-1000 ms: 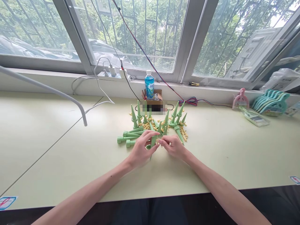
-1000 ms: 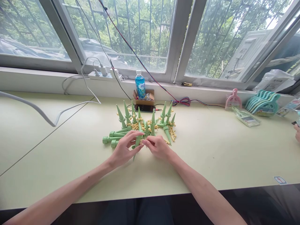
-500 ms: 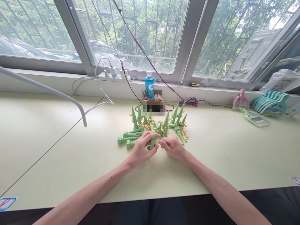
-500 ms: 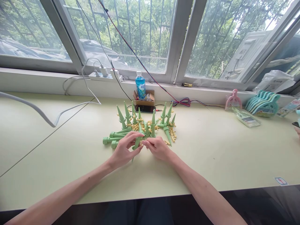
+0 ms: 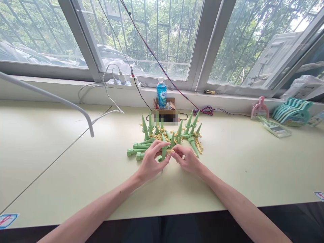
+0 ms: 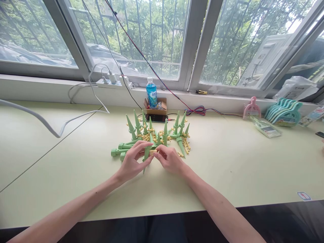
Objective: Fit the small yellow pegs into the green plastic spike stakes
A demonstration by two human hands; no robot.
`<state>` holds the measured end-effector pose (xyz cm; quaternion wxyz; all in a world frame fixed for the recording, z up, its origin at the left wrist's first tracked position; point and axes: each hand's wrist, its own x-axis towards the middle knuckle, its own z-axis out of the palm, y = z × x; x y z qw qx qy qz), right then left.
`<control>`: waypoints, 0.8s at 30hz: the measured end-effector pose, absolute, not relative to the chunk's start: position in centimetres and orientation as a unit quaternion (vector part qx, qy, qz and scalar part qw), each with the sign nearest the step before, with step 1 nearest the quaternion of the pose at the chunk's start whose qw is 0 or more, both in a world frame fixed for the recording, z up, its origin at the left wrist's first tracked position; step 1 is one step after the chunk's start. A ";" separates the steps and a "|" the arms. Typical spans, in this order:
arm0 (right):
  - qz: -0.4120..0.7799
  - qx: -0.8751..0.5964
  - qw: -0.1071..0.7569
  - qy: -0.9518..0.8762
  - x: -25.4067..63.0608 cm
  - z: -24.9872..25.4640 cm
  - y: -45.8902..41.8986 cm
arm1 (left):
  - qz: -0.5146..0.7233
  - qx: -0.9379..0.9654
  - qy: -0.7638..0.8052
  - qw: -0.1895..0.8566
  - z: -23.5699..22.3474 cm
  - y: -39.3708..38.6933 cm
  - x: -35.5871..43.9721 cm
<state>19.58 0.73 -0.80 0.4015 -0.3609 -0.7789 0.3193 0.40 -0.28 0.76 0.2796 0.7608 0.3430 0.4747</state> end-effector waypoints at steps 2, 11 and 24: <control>0.315 -0.361 0.404 -0.779 19.6 -0.8 0.7 | 0.471 0.762 0.344 0.279 0.7 -0.3 0.4; 0.310 -0.366 0.387 -0.788 19.6 -0.7 0.7 | 0.455 0.777 0.348 0.261 0.8 -0.3 0.3; 0.305 -0.364 0.382 -0.793 19.8 -0.8 0.8 | 0.448 0.787 0.354 0.234 0.8 -0.4 0.3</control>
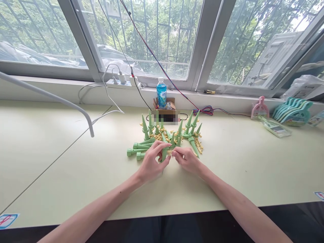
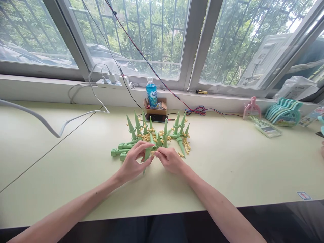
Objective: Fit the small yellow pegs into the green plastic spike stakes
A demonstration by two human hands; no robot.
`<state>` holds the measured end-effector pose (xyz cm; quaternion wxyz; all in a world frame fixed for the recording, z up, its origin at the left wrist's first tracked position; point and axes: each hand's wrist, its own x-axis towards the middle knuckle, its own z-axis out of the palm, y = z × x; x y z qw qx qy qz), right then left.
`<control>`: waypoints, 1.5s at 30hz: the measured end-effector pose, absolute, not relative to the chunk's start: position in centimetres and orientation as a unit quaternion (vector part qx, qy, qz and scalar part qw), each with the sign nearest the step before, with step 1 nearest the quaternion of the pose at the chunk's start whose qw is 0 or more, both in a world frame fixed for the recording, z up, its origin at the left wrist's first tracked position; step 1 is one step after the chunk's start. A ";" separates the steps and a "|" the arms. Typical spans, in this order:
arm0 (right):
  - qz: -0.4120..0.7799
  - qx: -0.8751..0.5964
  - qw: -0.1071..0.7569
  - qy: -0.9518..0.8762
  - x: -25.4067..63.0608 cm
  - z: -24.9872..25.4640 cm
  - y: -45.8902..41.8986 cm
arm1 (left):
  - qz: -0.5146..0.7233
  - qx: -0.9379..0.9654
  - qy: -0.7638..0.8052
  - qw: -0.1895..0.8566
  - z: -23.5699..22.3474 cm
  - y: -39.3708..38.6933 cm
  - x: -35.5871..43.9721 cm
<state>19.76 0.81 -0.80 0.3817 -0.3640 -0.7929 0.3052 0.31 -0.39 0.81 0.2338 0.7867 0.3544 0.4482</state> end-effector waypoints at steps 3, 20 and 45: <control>0.304 -0.364 0.387 -0.791 19.7 -0.6 0.7 | 0.449 0.782 0.358 0.243 0.9 -0.4 0.3; 0.291 -0.375 0.393 -0.787 19.6 -0.7 0.7 | 0.440 0.785 0.363 0.243 0.6 -0.5 0.4; 0.230 -0.420 0.443 -0.758 19.7 -0.2 0.8 | 0.475 0.764 0.360 0.247 0.9 -0.2 0.1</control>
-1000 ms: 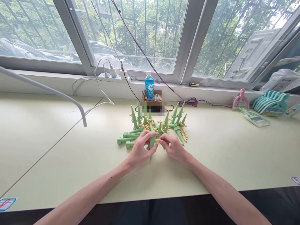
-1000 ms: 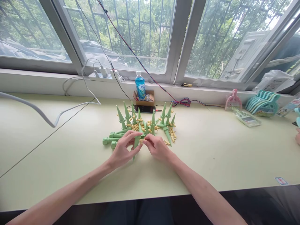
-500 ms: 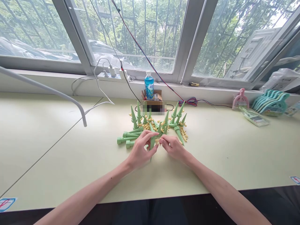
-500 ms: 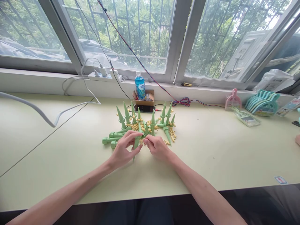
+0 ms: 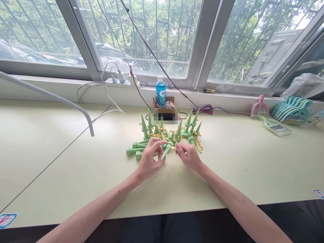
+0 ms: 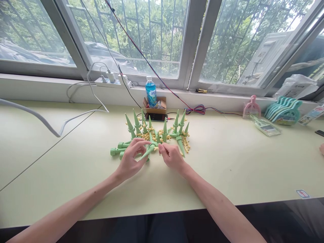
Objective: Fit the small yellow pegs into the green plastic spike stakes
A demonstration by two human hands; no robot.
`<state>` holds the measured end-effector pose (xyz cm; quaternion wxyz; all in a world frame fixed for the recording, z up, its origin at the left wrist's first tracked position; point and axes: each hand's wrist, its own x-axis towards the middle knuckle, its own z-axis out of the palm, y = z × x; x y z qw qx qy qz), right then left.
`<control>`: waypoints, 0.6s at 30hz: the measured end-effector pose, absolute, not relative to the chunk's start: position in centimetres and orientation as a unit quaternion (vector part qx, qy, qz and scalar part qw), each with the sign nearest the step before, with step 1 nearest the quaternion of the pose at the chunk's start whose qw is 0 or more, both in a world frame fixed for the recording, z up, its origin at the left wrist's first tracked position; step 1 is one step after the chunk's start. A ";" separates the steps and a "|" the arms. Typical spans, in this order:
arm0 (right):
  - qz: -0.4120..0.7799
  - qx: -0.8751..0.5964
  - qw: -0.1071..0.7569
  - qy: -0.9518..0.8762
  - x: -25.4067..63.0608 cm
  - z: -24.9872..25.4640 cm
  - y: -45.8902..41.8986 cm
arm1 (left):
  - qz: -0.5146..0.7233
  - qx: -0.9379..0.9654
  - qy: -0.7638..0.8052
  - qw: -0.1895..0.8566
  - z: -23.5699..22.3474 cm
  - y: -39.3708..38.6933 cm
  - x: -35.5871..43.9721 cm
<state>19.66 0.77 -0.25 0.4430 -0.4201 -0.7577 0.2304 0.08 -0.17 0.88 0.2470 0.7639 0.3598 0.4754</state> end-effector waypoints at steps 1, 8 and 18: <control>0.223 -0.423 0.444 -0.758 19.7 -0.2 0.8 | 0.471 0.772 0.361 0.229 0.9 -0.2 0.1; 0.207 -0.423 0.437 -0.767 19.5 0.0 0.7 | 0.455 0.796 0.357 0.176 0.6 -0.2 0.3; 0.200 -0.398 0.433 -0.784 19.5 -0.1 0.6 | 0.476 0.813 0.303 0.146 0.1 0.1 0.2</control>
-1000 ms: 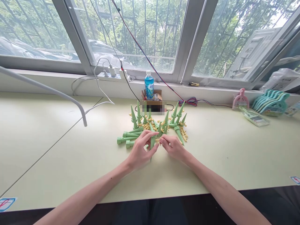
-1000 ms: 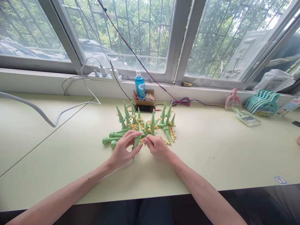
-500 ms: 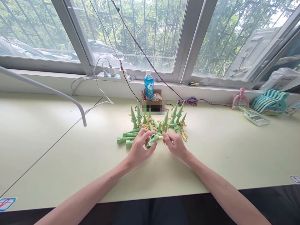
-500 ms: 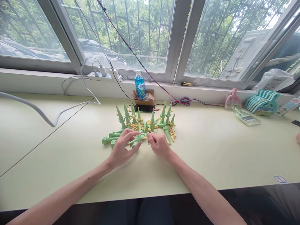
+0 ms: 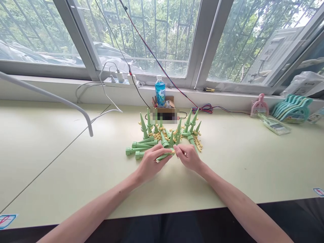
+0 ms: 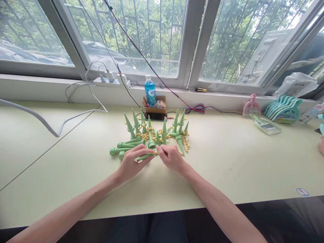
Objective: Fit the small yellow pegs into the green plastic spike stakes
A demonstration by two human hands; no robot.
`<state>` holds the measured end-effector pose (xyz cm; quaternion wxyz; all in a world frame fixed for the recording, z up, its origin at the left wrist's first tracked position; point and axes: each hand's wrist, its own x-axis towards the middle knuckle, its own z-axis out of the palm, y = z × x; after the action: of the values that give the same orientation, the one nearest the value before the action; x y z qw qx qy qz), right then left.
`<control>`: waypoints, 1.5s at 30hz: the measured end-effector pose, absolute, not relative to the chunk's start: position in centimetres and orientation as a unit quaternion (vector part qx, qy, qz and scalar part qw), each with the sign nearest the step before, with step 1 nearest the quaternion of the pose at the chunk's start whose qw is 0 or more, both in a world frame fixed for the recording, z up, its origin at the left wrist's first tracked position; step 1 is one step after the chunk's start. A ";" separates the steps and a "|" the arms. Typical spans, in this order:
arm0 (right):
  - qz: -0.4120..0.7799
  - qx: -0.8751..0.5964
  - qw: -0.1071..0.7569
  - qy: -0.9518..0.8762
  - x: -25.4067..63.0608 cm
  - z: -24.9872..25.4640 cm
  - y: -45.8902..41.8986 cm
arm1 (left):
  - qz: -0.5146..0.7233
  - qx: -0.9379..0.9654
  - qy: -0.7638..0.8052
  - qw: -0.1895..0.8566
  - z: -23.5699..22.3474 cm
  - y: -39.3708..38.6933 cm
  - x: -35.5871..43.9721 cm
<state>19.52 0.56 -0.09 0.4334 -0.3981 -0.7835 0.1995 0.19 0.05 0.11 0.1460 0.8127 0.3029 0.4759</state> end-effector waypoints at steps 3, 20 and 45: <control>0.195 -0.393 0.433 -0.787 19.5 -0.2 0.5 | 0.486 0.818 0.279 0.130 0.0 0.2 0.2; 0.183 -0.374 0.428 -0.802 19.6 -0.5 0.4 | 0.487 0.830 0.237 0.133 0.3 0.1 0.0; 0.179 -0.380 0.414 -0.808 19.7 -0.8 0.3 | 0.467 0.838 0.250 0.133 0.3 0.0 0.0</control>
<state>19.71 0.32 -0.77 0.4138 -0.3797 -0.8078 0.1792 -0.03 -0.02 0.26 0.1325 0.8380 0.2497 0.4668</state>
